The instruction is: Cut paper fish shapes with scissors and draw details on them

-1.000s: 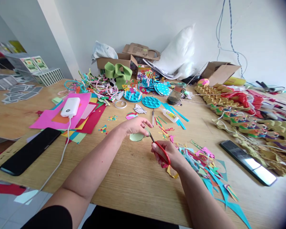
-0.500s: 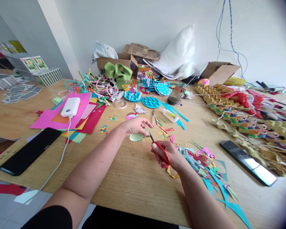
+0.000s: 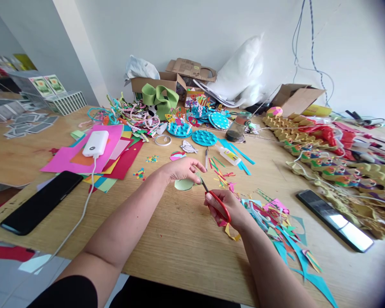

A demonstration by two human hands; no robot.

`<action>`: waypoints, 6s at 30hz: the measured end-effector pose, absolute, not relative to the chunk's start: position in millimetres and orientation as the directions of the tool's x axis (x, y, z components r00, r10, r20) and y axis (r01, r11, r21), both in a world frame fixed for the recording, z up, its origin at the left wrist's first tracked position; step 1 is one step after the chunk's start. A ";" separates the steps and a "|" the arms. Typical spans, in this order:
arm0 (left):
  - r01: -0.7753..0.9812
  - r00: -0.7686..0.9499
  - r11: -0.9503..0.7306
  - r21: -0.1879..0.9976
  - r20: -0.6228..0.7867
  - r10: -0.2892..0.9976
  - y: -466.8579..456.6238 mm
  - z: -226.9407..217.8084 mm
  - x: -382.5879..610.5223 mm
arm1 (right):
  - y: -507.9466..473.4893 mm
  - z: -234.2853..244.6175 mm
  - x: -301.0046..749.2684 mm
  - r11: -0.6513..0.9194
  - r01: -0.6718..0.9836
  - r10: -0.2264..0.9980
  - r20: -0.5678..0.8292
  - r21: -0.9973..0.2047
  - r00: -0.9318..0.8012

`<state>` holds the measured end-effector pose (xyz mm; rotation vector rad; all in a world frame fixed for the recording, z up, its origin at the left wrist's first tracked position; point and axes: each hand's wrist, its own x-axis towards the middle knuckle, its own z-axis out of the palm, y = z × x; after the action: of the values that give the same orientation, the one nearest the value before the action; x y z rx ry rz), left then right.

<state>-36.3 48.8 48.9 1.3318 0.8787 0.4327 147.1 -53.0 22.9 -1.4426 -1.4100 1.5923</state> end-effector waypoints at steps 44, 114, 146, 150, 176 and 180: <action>0.195 0.656 0.203 0.959 -0.282 0.700 50.7 46.5 -39.4 | -54.4 19.7 149.7 -0.283 0.227 0.905 -0.338 -0.932 -0.259; -0.543 0.176 0.224 0.809 -0.152 0.973 10.2 14.4 33.9 | -45.5 5.4 140.0 -0.179 -0.114 0.983 -0.181 -0.977 0.011; -0.371 0.166 0.165 0.914 -0.109 0.980 16.3 19.4 26.7 | -47.9 19.5 144.3 -0.205 -0.022 0.978 -0.204 -0.978 -0.034; -0.365 0.181 0.162 0.917 -0.101 0.978 15.2 21.0 26.7 | -48.1 20.6 144.7 -0.200 -0.011 0.979 -0.200 -0.980 -0.027; -0.383 0.218 0.221 0.897 -0.145 0.965 16.0 23.2 24.5 | -47.7 18.1 145.1 -0.194 0.035 0.981 -0.194 -0.980 0.009; -0.392 0.214 0.228 0.891 -0.153 0.965 16.5 23.1 24.3 | -47.5 18.4 144.9 -0.196 0.035 0.980 -0.196 -0.980 0.018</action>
<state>24.3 16.5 23.1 0.8376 0.8589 1.1129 144.9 -47.5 18.4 -1.3878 -1.1251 1.3246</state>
